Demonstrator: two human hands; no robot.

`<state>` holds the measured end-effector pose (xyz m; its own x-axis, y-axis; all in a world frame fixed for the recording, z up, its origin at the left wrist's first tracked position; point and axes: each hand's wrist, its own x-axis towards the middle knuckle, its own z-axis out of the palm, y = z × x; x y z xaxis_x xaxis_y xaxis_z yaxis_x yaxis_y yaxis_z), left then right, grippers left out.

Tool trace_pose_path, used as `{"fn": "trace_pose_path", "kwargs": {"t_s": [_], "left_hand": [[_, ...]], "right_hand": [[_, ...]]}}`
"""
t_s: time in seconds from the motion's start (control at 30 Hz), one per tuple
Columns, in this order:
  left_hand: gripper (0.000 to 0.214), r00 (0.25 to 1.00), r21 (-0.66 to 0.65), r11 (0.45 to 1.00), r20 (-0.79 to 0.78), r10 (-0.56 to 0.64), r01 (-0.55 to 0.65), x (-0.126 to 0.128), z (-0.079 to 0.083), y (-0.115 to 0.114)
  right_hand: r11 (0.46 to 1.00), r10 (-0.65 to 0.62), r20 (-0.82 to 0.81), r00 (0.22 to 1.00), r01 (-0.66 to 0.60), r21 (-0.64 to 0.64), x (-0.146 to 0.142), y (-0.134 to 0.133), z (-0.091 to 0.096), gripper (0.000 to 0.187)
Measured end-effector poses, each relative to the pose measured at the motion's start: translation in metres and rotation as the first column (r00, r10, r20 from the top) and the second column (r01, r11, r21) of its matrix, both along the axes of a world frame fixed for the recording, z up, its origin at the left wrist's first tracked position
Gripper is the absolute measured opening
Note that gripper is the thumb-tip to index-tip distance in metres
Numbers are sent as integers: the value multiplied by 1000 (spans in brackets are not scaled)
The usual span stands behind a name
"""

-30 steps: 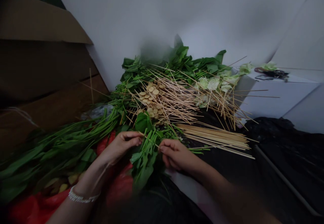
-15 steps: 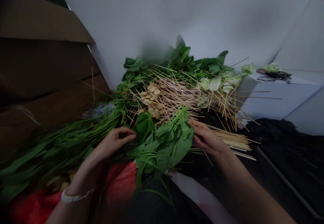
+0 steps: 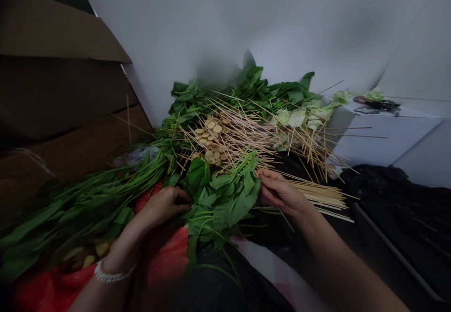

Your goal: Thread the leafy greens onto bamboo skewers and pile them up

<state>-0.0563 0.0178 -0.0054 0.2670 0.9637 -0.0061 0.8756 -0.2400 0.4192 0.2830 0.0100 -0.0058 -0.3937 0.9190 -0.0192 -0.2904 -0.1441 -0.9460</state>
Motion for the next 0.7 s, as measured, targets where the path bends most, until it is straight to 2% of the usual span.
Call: {"fn": "trace_pose_path", "kwargs": {"t_s": [0.1,0.2,0.27,0.33,0.43,0.5,0.6,0.7], "left_hand": [[11,977,42,999,210,21,-30,-8,6,4],[15,886,81,987,456,86,-138,-8,12,6],[21,764,4,982,629,143,-187,-2,14,3],[27,601,-127,980,775,194,-153,6,15,0],[31,352,-299,954,895,275,13,18,14,-4],[34,247,-362,925,913,325,118,23,13,-6],[34,196,-396,900,912,361,183,27,14,-8],[32,195,-401,900,909,369,168,29,15,-10]], "right_hand": [[1000,25,-18,1000,-25,4,1,1,-4,30],[998,56,-46,997,-56,0,-1,1,-7,30],[996,84,-56,995,-84,-8,-4,1,-11,28],[990,141,-71,987,-142,-18,-10,-1,-14,26],[963,267,-81,960,-270,-24,-22,-7,-18,26],[939,338,-58,940,-340,-42,-32,-11,-19,27],[916,390,-9,921,-389,-99,-44,-16,-20,28],[908,404,25,914,-398,-131,-52,-19,-22,29]]}}
